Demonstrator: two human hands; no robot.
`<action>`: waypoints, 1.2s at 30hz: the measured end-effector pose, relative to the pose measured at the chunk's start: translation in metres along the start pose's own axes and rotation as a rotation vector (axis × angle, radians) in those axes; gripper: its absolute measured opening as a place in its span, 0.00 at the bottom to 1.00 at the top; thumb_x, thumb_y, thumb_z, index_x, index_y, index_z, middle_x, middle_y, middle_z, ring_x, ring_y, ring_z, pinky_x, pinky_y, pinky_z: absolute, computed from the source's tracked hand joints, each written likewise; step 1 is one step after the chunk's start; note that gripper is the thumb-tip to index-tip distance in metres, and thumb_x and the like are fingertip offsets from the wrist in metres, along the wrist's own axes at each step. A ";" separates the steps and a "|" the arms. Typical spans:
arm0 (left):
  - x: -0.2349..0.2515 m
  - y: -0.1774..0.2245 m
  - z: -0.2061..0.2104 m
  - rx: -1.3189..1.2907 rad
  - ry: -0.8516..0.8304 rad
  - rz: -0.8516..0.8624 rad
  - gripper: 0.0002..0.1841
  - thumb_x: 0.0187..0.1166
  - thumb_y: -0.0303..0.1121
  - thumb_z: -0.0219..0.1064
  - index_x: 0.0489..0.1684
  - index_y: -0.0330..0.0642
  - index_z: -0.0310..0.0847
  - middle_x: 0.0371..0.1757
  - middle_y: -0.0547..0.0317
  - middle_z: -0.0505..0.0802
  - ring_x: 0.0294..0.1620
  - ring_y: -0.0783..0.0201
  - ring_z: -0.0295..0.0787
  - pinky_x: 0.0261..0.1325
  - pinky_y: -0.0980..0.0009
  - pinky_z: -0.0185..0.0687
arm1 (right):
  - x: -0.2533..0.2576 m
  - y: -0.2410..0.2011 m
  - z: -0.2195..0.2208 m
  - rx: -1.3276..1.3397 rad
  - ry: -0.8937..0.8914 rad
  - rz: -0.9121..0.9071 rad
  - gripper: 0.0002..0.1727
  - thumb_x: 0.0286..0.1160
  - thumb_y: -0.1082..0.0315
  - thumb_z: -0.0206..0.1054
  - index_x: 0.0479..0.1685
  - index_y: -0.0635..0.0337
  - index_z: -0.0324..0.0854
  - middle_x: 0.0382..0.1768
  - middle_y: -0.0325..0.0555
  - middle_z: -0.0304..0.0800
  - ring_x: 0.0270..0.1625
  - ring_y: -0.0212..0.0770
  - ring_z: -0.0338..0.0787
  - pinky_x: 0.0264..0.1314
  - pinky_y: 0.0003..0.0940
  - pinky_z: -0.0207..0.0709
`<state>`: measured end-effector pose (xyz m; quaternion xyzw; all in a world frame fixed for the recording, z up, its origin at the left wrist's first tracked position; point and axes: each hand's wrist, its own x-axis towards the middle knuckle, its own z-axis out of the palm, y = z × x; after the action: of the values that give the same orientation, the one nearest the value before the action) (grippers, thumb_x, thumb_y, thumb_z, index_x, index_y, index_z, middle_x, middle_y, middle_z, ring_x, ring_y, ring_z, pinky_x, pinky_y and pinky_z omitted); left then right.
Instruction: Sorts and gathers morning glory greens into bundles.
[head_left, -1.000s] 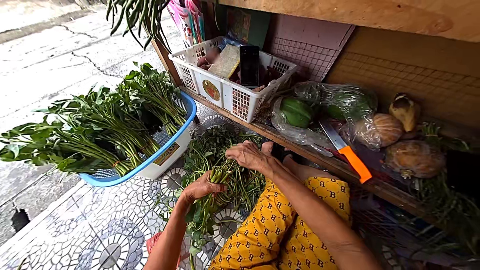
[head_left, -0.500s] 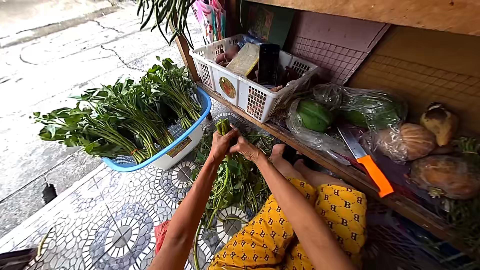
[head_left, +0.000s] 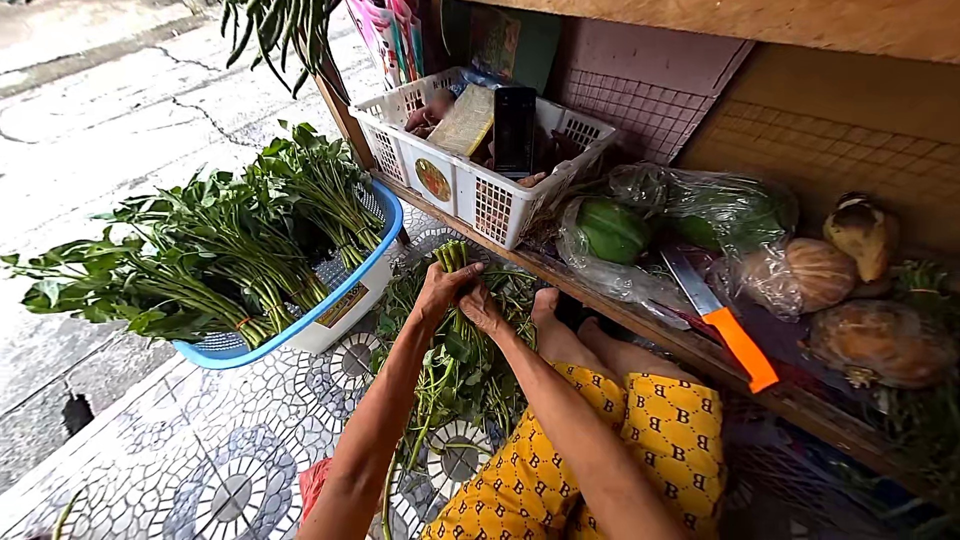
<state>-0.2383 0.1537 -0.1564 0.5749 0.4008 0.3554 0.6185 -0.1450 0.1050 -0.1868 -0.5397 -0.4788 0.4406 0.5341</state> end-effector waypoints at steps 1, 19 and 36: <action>-0.001 0.002 0.000 -0.007 -0.024 0.004 0.09 0.76 0.35 0.76 0.48 0.42 0.89 0.34 0.61 0.93 0.27 0.73 0.86 0.29 0.76 0.82 | 0.002 0.001 -0.003 0.036 -0.022 -0.010 0.14 0.72 0.76 0.71 0.54 0.73 0.80 0.32 0.46 0.84 0.32 0.30 0.83 0.42 0.27 0.82; 0.014 0.034 0.024 0.032 0.030 0.364 0.15 0.81 0.28 0.66 0.60 0.33 0.70 0.42 0.58 0.86 0.35 0.73 0.86 0.43 0.75 0.87 | 0.009 -0.013 -0.031 0.126 -0.179 -0.094 0.37 0.51 0.83 0.79 0.68 0.72 0.70 0.52 0.44 0.86 0.52 0.23 0.87 0.60 0.20 0.82; -0.093 -0.055 -0.038 0.473 -0.042 0.055 0.23 0.83 0.43 0.69 0.74 0.43 0.78 0.58 0.48 0.94 0.54 0.53 0.93 0.58 0.52 0.89 | 0.023 0.009 -0.049 0.519 -0.225 -0.044 0.10 0.68 0.78 0.65 0.28 0.51 0.73 0.15 0.33 0.83 0.20 0.33 0.87 0.34 0.32 0.89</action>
<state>-0.3131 0.0815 -0.2036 0.7216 0.4442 0.2562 0.4651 -0.0922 0.1207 -0.1930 -0.3222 -0.4175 0.5940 0.6076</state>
